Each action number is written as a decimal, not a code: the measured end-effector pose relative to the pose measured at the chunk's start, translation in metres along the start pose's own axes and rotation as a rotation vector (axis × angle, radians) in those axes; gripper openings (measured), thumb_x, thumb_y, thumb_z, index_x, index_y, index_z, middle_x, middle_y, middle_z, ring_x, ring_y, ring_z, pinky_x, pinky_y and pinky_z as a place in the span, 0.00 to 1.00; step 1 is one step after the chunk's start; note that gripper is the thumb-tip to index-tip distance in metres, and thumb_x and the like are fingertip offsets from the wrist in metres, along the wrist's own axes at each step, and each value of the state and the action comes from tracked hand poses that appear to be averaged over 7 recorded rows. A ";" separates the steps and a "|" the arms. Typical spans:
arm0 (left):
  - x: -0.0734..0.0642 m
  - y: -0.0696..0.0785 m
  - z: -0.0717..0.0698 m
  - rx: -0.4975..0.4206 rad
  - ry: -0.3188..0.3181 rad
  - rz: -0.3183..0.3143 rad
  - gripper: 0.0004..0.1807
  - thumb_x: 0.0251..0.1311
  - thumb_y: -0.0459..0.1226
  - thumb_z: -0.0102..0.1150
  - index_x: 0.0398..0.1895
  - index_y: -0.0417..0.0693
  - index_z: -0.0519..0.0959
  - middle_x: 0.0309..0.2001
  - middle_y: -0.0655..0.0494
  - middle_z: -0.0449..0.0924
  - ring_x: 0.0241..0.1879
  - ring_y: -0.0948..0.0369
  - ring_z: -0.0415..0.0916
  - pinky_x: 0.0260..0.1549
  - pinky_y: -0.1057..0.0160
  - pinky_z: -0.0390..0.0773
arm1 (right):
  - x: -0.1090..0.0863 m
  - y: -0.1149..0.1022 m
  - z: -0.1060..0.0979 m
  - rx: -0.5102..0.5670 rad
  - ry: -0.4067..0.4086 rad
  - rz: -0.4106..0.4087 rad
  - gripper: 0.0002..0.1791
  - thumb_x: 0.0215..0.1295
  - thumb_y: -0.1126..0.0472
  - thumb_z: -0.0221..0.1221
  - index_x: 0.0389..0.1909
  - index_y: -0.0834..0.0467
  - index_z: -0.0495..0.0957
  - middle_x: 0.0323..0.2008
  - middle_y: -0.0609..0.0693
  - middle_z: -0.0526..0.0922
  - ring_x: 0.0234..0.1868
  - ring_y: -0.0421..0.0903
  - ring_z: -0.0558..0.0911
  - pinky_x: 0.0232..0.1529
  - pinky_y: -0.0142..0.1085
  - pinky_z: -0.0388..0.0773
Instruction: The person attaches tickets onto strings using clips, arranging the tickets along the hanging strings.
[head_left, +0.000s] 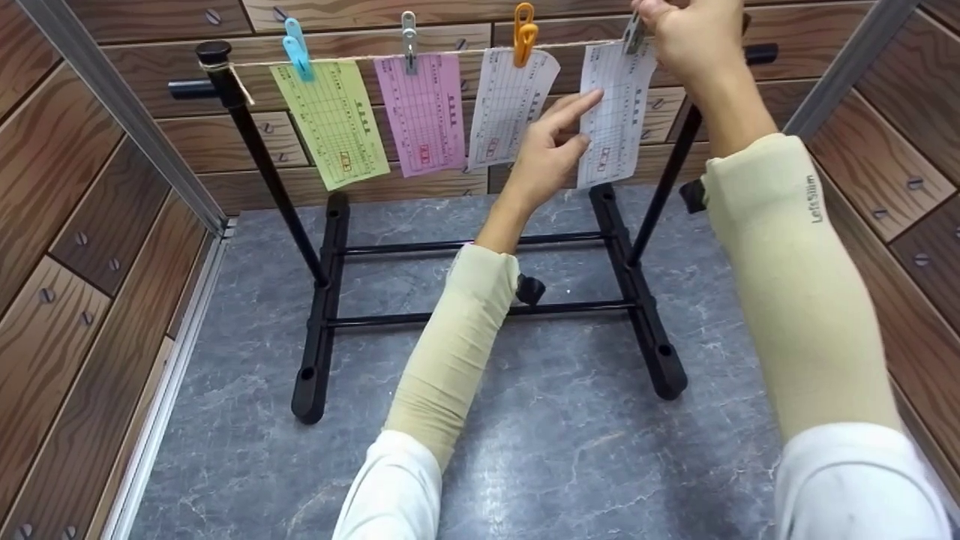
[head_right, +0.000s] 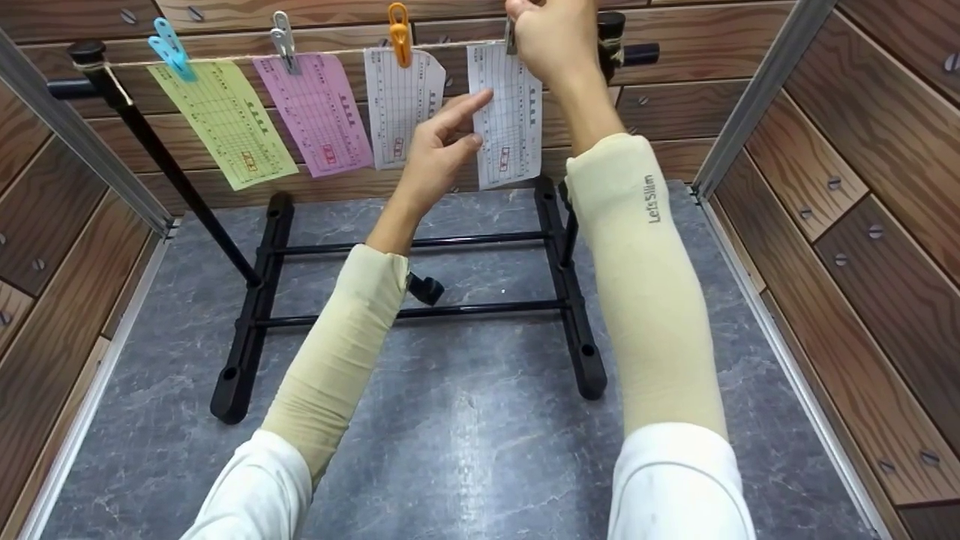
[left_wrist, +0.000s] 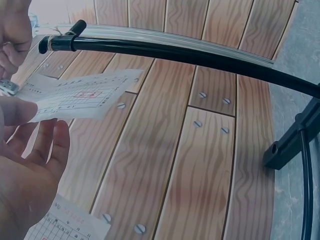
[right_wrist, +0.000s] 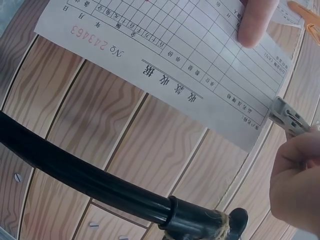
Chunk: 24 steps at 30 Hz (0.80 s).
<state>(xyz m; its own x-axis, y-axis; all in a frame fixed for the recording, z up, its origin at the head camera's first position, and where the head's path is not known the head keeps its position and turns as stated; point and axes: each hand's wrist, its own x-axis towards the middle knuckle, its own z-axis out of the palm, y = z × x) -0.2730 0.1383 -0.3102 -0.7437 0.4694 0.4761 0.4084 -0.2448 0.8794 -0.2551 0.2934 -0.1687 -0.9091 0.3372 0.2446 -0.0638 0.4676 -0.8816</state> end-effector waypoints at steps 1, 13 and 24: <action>0.000 0.000 0.000 0.002 0.003 0.002 0.27 0.65 0.19 0.50 0.68 0.33 0.71 0.67 0.44 0.71 0.49 0.63 0.72 0.46 0.65 0.76 | 0.000 0.000 0.001 -0.002 0.000 -0.005 0.06 0.73 0.64 0.58 0.42 0.54 0.84 0.35 0.43 0.78 0.35 0.36 0.73 0.41 0.30 0.69; 0.005 0.001 0.002 0.021 0.030 0.020 0.27 0.63 0.19 0.51 0.67 0.32 0.73 0.66 0.42 0.71 0.54 0.65 0.72 0.49 0.66 0.76 | 0.000 0.001 0.005 -0.071 -0.028 -0.014 0.09 0.75 0.63 0.55 0.45 0.53 0.84 0.42 0.42 0.78 0.43 0.37 0.73 0.50 0.33 0.67; 0.008 0.010 0.003 0.041 0.014 -0.097 0.27 0.67 0.22 0.49 0.70 0.39 0.71 0.71 0.48 0.66 0.63 0.67 0.67 0.52 0.67 0.74 | 0.003 0.002 0.005 -0.109 -0.044 0.019 0.07 0.74 0.66 0.55 0.41 0.53 0.81 0.43 0.44 0.77 0.42 0.37 0.72 0.49 0.32 0.67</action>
<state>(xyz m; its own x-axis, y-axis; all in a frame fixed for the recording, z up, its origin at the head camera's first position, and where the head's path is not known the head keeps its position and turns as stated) -0.2733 0.1426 -0.2976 -0.7881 0.4772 0.3889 0.3549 -0.1640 0.9204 -0.2598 0.2916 -0.1714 -0.9270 0.3121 0.2081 -0.0031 0.5482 -0.8363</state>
